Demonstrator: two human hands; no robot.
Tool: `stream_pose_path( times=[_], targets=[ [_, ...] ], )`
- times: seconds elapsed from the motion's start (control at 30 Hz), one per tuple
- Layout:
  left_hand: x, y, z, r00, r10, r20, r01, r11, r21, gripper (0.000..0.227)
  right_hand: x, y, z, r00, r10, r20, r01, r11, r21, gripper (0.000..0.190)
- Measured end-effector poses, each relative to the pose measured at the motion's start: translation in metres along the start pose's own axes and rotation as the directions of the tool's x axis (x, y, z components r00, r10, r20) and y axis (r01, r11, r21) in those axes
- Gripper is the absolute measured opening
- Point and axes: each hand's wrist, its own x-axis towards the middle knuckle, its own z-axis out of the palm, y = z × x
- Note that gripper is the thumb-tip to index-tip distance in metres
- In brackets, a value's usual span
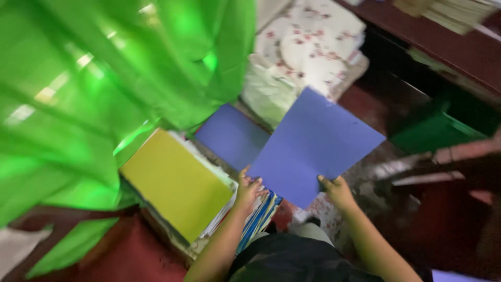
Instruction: The person wipes the surface of purple paper sheets with a cloth and then stacks them on a pile. The person repeats this process for multiple sheets, moving them from a work surface to a stack on the floor.
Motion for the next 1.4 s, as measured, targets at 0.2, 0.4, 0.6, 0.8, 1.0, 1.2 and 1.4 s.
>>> stream_pose_path(
  times=[0.2,0.4,0.6,0.8,1.0,1.2,1.4],
  targets=[
    [0.004,-0.043,-0.025,0.997,-0.008,-0.076,0.024,0.979,0.201,0.087,0.085,-0.041,0.028,0.969,-0.137,0.205,0.206,0.906,-0.37,0.024],
    [0.04,-0.081,-0.032,0.975,-0.148,-0.169,0.205,0.889,0.41,0.101,0.176,-0.049,0.103,0.904,-0.128,0.407,0.396,0.605,-0.69,0.039],
    [0.039,-0.072,-0.017,0.974,-0.047,-0.22,0.057,0.998,0.041,0.087,0.25,-0.023,0.177,0.803,-0.082,0.59,0.516,0.592,-0.62,0.049],
    [0.094,-0.117,-0.028,0.868,0.309,-0.389,-0.149,0.909,0.391,0.068,0.301,-0.009,0.232,0.754,0.128,0.645,0.459,0.6,-0.655,0.051],
    [0.142,-0.165,-0.047,0.844,0.065,-0.532,-0.049,0.998,0.045,0.082,0.335,0.067,0.24,0.751,-0.006,0.661,0.651,0.175,-0.738,0.085],
    [0.167,-0.206,-0.067,0.775,0.133,-0.618,-0.018,0.982,0.189,0.079,0.344,0.109,0.228,0.687,-0.07,0.724,0.727,0.09,-0.681,0.091],
    [0.127,-0.096,-0.038,0.808,0.106,-0.579,0.09,0.95,0.3,0.059,0.321,0.075,0.217,0.66,-0.058,0.749,0.743,0.192,-0.641,0.082]
  ],
)
